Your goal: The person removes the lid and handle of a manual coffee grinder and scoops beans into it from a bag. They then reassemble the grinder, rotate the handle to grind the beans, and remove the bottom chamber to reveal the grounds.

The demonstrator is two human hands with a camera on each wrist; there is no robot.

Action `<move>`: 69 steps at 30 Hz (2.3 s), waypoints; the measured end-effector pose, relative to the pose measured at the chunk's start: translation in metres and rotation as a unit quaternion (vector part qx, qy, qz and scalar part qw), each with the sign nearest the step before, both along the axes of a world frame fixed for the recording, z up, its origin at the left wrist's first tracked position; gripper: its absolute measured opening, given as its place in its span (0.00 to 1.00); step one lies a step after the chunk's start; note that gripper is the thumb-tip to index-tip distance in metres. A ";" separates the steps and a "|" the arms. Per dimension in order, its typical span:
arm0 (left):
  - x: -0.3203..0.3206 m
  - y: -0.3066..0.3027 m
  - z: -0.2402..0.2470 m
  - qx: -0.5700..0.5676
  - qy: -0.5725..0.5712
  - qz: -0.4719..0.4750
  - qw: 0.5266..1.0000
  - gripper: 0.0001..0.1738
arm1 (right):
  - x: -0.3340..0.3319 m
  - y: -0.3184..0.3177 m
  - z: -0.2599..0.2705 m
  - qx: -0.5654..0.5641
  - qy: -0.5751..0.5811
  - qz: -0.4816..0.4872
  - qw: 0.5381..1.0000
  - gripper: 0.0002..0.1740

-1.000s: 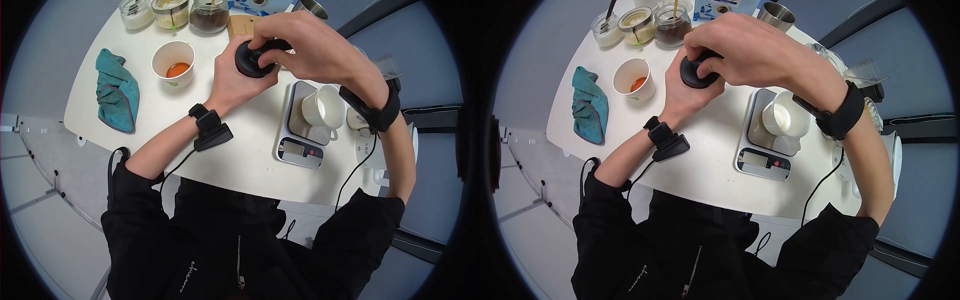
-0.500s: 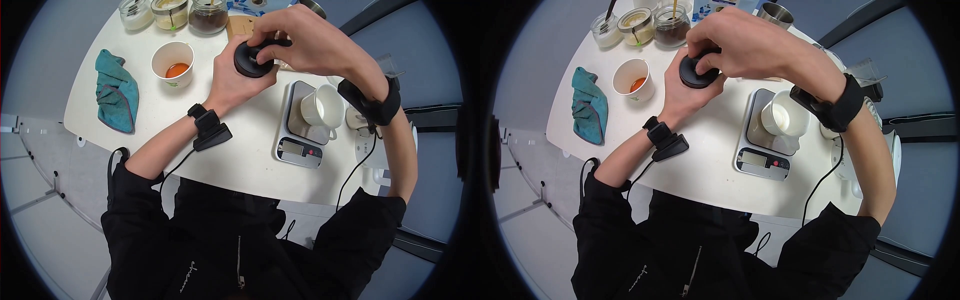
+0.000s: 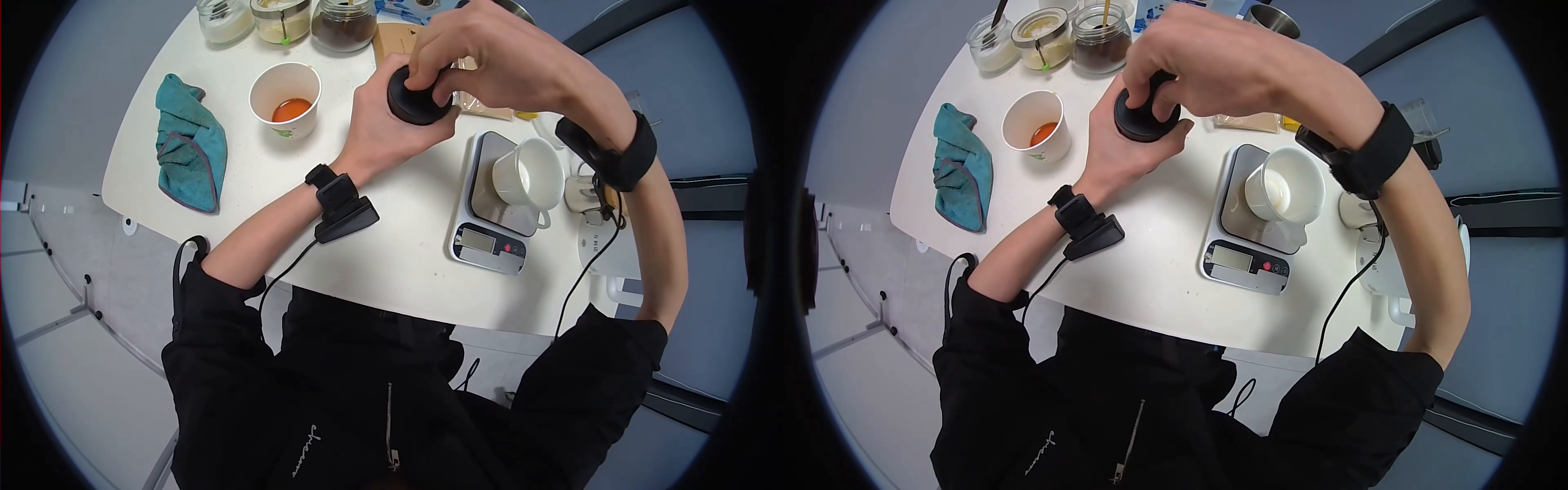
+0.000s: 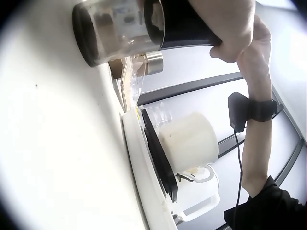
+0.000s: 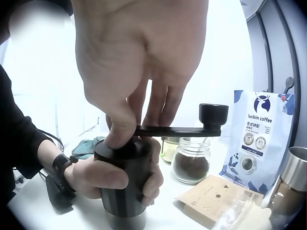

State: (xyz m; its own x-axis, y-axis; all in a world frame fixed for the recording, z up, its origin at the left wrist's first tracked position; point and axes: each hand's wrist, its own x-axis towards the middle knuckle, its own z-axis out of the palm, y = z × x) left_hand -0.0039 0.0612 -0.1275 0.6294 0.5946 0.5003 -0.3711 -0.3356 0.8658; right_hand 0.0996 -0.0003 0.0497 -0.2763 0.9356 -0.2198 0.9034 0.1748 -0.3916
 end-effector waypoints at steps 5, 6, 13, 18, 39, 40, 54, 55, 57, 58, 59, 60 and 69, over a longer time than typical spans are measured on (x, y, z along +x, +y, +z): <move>-0.001 0.002 0.000 -0.007 0.004 -0.013 1.000 0.28 | -0.002 0.001 -0.007 -0.009 -0.013 -0.011 1.000 0.09; -0.001 0.001 0.001 -0.011 0.003 -0.012 1.000 0.27 | -0.003 -0.001 -0.006 0.008 -0.010 -0.013 1.000 0.08; -0.002 -0.002 -0.004 -0.008 0.005 0.019 1.000 0.30 | -0.019 -0.026 -0.047 0.183 -0.018 -0.168 0.969 0.08; -0.003 -0.003 -0.003 -0.002 -0.016 0.030 0.999 0.33 | -0.037 -0.022 -0.042 0.208 -0.160 -0.193 0.946 0.10; -0.006 -0.006 -0.018 -0.168 -0.010 -0.071 0.983 0.29 | -0.079 -0.024 -0.063 0.275 -0.142 0.078 0.948 0.11; -0.008 -0.004 -0.017 -0.175 0.001 -0.082 0.981 0.28 | -0.080 -0.010 -0.066 0.286 -0.145 0.094 0.942 0.08; -0.002 -0.005 -0.007 0.001 -0.014 0.025 1.000 0.28 | 0.082 0.013 -0.068 0.343 -0.257 0.074 0.900 0.20; -0.002 -0.004 -0.006 -0.003 -0.019 0.027 0.999 0.28 | 0.070 -0.003 -0.067 0.292 -0.264 -0.007 0.919 0.26; -0.001 -0.004 -0.005 -0.006 -0.023 0.021 0.999 0.28 | 0.032 -0.043 -0.060 0.237 -0.271 -0.095 0.928 0.33; 0.000 -0.004 -0.006 -0.004 -0.027 0.027 0.999 0.29 | 0.015 -0.053 -0.056 0.224 -0.278 -0.138 0.924 0.35; 0.001 -0.004 -0.007 -0.002 -0.031 0.032 0.999 0.29 | 0.000 -0.060 -0.055 0.209 -0.283 -0.181 0.918 0.37; 0.001 -0.004 -0.007 -0.001 -0.034 0.037 0.999 0.29 | -0.012 -0.066 -0.055 0.209 -0.284 -0.182 0.918 0.37; -0.002 0.001 -0.016 -0.217 -0.027 -0.142 0.965 0.33 | -0.088 -0.049 -0.069 0.293 -0.214 -0.031 0.931 0.37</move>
State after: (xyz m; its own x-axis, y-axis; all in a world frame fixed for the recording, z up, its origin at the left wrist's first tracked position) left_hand -0.0057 0.0625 -0.1438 0.7778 0.5625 0.2804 -0.4439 0.1758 0.8787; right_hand 0.0111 -0.0491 -0.0193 -0.2229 0.9408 0.2553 0.9701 0.1885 0.1527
